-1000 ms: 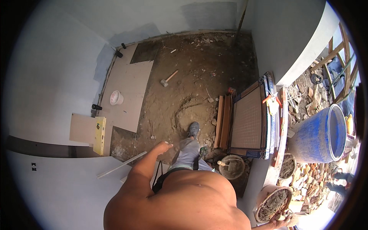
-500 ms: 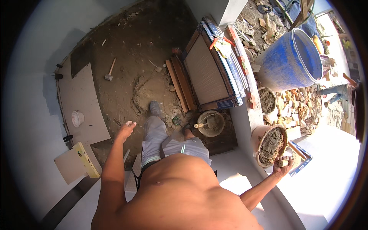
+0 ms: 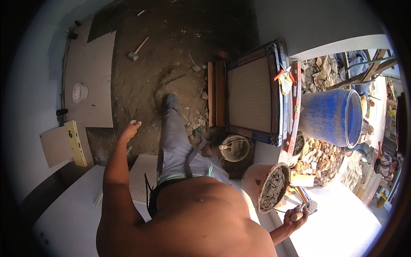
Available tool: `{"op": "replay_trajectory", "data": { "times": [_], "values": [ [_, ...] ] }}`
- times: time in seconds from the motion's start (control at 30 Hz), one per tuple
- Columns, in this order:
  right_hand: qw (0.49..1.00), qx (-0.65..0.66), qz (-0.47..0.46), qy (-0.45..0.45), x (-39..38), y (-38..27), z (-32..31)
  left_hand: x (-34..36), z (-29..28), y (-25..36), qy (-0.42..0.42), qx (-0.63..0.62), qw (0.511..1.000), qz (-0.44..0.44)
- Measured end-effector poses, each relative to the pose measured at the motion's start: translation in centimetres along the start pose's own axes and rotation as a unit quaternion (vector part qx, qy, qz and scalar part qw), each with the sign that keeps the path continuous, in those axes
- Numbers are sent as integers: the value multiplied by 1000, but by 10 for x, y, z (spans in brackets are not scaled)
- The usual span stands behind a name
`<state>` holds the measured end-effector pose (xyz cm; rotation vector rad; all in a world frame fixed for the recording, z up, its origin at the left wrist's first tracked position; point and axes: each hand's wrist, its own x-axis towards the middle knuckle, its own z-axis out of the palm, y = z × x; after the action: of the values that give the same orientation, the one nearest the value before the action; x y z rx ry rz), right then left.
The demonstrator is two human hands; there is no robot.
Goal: The person pours cement from a bucket onto the floor, spreads it with a trowel, and places a tile. They then use a mallet to tap the tile into position and continue spreading cement to prepare for the next tile.
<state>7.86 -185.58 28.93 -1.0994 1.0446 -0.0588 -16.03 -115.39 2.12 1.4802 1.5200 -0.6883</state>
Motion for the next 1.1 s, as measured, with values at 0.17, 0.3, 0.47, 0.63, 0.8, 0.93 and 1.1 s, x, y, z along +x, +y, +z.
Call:
{"op": "replay_trajectory", "data": {
  "times": [0.17,0.3,0.47,0.63,0.8,0.93,1.1],
  "values": [
    [997,-20,40,61,-50,76,118,24,-103,-33,14,-46,996,-79],
    [995,-46,89,-5,-51,137,177,53,-243,-14,118,-85,986,-83],
    [992,-67,100,-32,-64,221,314,101,-454,51,215,-36,975,53],
    [987,14,161,-19,-35,303,418,134,-592,131,324,-110,922,180],
    [982,-51,181,-13,-1,367,512,142,-640,188,302,-110,925,204],
    [963,-82,248,-60,24,415,602,171,-702,115,325,-87,928,159],
    [795,-531,-133,-261,-20,473,739,151,-710,-99,477,-417,772,-48]
  ]
}}
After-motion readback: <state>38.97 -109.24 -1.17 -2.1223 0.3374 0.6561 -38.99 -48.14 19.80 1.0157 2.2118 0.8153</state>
